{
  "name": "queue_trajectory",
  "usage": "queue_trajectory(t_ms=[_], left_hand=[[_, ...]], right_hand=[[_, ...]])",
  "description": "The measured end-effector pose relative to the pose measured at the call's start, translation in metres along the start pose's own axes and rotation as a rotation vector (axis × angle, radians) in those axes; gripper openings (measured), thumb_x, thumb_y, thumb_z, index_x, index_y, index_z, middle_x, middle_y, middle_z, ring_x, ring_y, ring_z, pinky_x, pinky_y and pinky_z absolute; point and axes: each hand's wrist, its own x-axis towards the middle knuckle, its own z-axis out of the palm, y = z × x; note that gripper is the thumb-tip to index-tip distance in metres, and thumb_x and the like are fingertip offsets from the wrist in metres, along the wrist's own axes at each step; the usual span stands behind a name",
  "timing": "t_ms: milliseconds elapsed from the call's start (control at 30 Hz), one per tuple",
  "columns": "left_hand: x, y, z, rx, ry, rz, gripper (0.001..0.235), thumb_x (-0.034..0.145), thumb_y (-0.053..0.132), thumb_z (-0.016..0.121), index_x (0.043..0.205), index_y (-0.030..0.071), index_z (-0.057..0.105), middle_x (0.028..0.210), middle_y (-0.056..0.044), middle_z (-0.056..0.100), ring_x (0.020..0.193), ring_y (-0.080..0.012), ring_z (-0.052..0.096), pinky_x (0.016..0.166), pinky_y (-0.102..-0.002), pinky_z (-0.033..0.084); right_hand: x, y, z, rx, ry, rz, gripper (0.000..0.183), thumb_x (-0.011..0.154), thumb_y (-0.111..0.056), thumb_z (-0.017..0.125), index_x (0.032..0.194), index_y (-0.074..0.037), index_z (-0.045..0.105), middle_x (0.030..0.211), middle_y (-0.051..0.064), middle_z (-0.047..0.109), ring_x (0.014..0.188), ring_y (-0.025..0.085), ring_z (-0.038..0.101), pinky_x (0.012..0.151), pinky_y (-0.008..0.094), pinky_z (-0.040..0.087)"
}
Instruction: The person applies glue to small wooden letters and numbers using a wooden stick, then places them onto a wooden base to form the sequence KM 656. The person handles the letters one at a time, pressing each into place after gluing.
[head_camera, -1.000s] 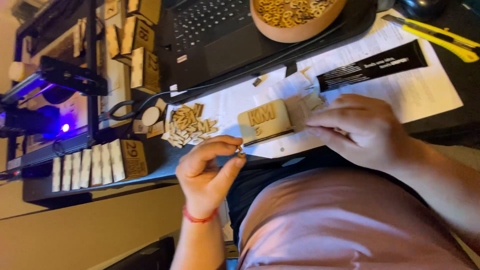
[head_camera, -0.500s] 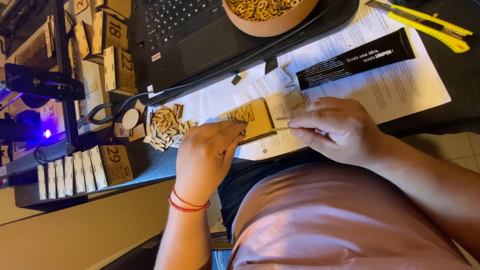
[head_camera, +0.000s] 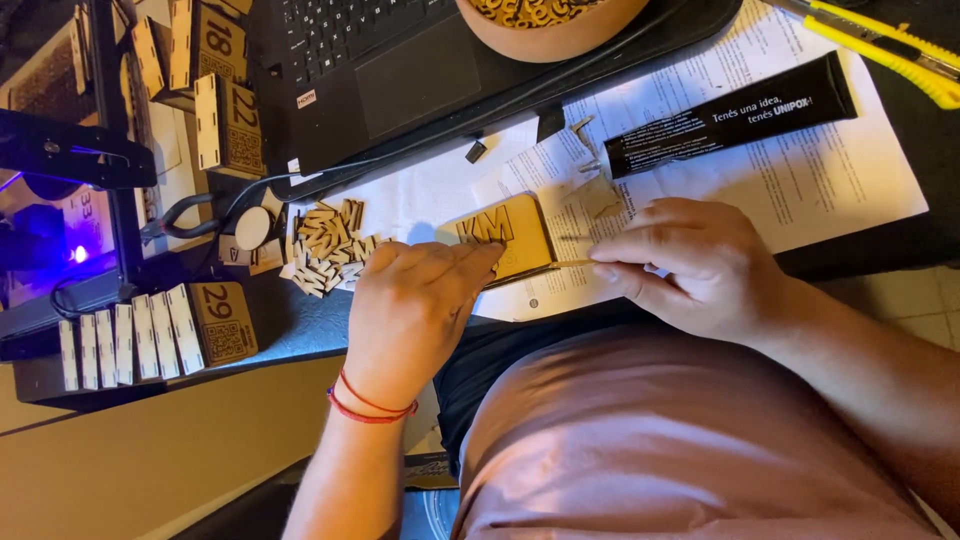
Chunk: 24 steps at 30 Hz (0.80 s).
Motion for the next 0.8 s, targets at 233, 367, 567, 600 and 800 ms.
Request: queue_trajectory(t_ms=[233,367,567,600,800], left_hand=[[-0.005,-0.009,0.003,0.038,-0.006,0.035,0.021,0.092,0.019,0.073,0.113,0.016,0.074,0.087,0.0,0.073,0.086,-0.016,0.068,0.076,-0.027,0.046],[-0.004,-0.011,-0.002,-0.084,-0.096,-0.021,0.024,0.097,0.022,0.07,0.118,0.012,0.07,0.09,0.003,0.073,0.082,-0.02,0.065,0.07,-0.035,0.043],[-0.008,-0.016,0.002,-0.148,-0.052,-0.014,0.025,0.094,0.022,0.074,0.116,0.011,0.071,0.1,0.001,0.076,0.091,-0.0197,0.068,0.075,-0.035,0.047],[-0.008,-0.016,0.001,-0.153,-0.047,-0.016,0.025,0.094,0.022,0.074,0.116,0.011,0.071,0.1,0.001,0.076,0.091,-0.0197,0.068,0.075,-0.035,0.047],[-0.015,-0.02,0.005,-0.183,0.02,0.047,0.023,0.098,0.016,0.067,0.12,0.009,0.069,0.107,-0.005,0.074,0.099,-0.0231,0.067,0.079,-0.038,0.051]], right_hand=[[-0.002,0.0,0.0,-0.002,-0.023,0.014,0.015,0.086,-0.002,0.067,0.099,-0.003,0.076,0.069,0.01,0.065,0.052,0.023,0.059,0.045,0.034,0.05],[0.002,-0.003,-0.006,-0.143,-0.127,-0.087,0.014,0.087,0.0,0.075,0.097,0.002,0.067,0.075,0.012,0.067,0.06,0.02,0.061,0.052,0.032,0.05],[0.0,-0.002,0.001,-0.22,-0.18,-0.167,0.008,0.097,-0.012,0.058,0.095,-0.005,0.061,0.078,0.008,0.068,0.063,0.019,0.063,0.057,0.033,0.051],[0.005,-0.006,0.006,-0.224,-0.186,-0.166,0.008,0.097,-0.012,0.058,0.095,-0.005,0.061,0.078,0.008,0.068,0.063,0.019,0.063,0.057,0.033,0.051],[0.023,-0.019,0.028,-0.316,-0.334,-0.21,0.005,0.1,-0.016,0.054,0.096,-0.013,0.056,0.115,0.005,0.072,0.1,0.025,0.064,0.089,0.04,0.036]])
